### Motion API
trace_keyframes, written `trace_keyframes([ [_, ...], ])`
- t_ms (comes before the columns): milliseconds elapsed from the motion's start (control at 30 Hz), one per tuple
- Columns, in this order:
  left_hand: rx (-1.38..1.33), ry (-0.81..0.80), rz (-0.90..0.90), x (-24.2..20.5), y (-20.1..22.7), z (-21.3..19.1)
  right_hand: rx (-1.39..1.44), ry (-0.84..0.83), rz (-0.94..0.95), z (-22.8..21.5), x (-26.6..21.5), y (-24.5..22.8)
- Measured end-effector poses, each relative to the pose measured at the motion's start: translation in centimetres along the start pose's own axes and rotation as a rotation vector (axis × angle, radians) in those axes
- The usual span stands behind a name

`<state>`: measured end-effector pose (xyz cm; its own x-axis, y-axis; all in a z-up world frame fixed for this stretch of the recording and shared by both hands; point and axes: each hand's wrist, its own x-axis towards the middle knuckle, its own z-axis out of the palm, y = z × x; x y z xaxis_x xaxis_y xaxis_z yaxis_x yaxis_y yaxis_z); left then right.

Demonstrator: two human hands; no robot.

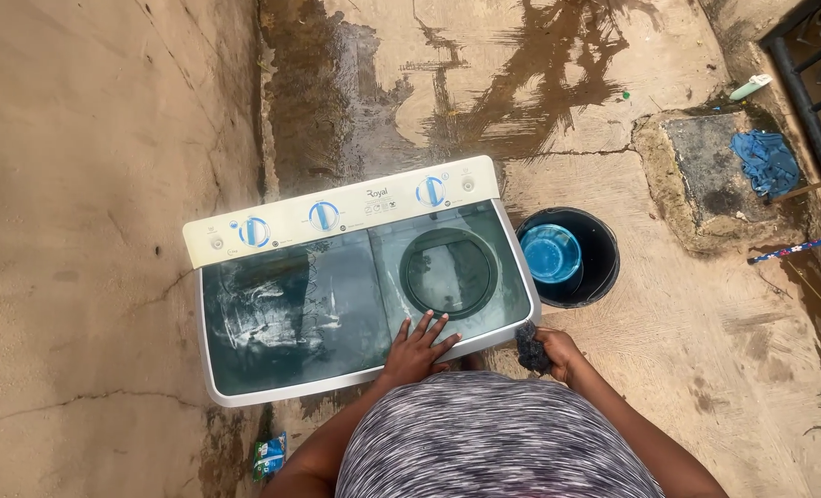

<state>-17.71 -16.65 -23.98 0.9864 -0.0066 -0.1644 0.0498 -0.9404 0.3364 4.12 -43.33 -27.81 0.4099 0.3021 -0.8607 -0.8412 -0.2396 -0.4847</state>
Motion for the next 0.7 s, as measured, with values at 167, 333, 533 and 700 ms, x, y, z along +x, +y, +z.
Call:
trace_keyframes([
  [167, -0.010, 0.008, 0.009, 0.4, -0.4, 1.9, -0.059, 0.010, 0.031, -0.6, 1.4, 0.2],
  [333, 0.037, -0.005, -0.007, 0.1, -0.2, 2.2, -0.096, 0.006, 0.047, -1.1, 2.5, 0.7],
  [533, 0.060, 0.083, 0.012, 0.3, -0.4, 3.8, -0.149, 0.003, 0.049, -1.2, 2.6, 0.1],
  [700, 0.082, 0.046, 0.013, 0.4, -0.5, 3.8, -0.239, 0.003, 0.041, -1.2, 2.4, -0.4],
])
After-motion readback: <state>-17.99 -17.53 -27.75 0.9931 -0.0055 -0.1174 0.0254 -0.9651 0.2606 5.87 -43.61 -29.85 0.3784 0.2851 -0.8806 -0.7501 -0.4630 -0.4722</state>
